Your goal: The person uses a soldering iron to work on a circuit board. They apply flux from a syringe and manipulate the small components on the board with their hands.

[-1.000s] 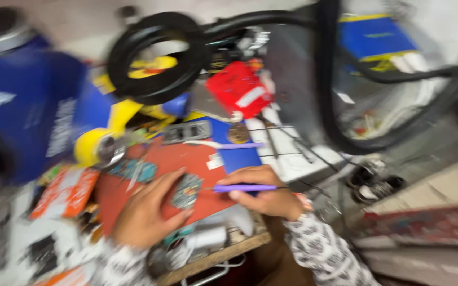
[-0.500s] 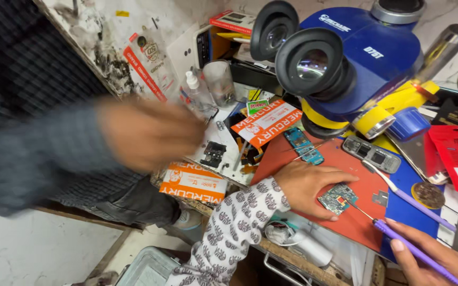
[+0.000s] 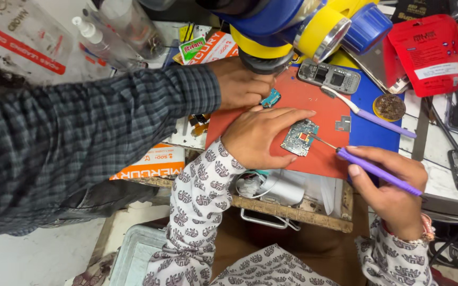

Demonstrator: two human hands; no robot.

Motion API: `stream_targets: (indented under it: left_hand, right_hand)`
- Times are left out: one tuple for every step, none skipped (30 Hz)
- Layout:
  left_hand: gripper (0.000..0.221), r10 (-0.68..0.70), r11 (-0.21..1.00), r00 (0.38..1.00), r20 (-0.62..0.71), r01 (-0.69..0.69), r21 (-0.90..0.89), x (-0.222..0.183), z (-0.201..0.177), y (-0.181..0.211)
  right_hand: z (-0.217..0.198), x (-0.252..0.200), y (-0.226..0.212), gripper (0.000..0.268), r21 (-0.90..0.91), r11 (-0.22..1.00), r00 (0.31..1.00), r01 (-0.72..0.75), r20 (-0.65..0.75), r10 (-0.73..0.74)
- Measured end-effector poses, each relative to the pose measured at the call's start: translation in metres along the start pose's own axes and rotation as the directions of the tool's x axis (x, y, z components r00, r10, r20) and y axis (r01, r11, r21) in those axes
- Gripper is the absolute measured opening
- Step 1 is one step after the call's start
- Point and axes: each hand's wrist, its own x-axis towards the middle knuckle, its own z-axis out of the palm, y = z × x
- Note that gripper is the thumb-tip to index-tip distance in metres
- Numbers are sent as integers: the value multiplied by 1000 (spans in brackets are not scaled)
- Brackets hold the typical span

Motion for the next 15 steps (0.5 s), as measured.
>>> stream_targets:
  left_hand:
    - [81,-2,1000,1000,-5,2,-2,1,-2,1]
    - [80,-8,1000,1000,-9,8,-8,1,-2,3]
    - [79,-13,1000,1000,-14,13,-13,1,-2,4]
    - [78,-52,998,999,11,52,-36,2,-2,5]
    - [77,-90,994,995,37,92,-58,3,-2,6]
    - [76,-129,988,990,65,134,-78,4,-3,7]
    - [76,-147,986,986,78,152,-72,4,-4,9]
    - [76,-164,983,982,91,170,-68,4,-5,11]
    - [75,-181,980,978,104,188,-63,4,-5,12]
    - [78,-144,986,985,95,151,-76,4,-6,12]
    - [80,-107,989,991,85,114,-89,5,-8,11]
    - [83,-70,992,995,74,77,-100,4,-9,11]
    - [83,-12,992,999,47,17,-124,4,-11,10]
    - [84,48,989,999,16,-45,-143,4,-13,9]
    - [84,107,981,994,-16,-108,-160,4,-13,9]
  right_hand:
    - [2,2,-4,26,-12,1000,1000,13,7,-13]
    - [3,2,-8,26,-25,999,1000,23,19,-22]
    - [6,1,-11,25,-4,1000,1000,-13,23,14]
    - [7,0,-12,25,15,999,998,-51,28,50]
    - [9,-2,-13,25,33,996,996,-88,34,87]
    - [11,-5,-12,24,64,993,995,-98,19,97]
    - [13,-7,-12,23,95,990,994,-108,3,108]
    - [14,-10,-10,23,125,985,993,-118,-12,120]
    - [15,-12,-8,22,178,976,990,-127,-34,135]
    - [16,-13,-6,22,228,964,987,-133,-57,149]
    - [16,-15,-4,22,278,951,983,-137,-79,165]
    - [16,-16,-2,22,272,954,986,-123,-73,148]
    - [15,-17,-2,21,266,958,989,-108,-67,131]
    - [15,-17,-1,21,270,959,992,-91,-64,112]
    - [16,-16,0,21,274,959,994,-73,-62,93]
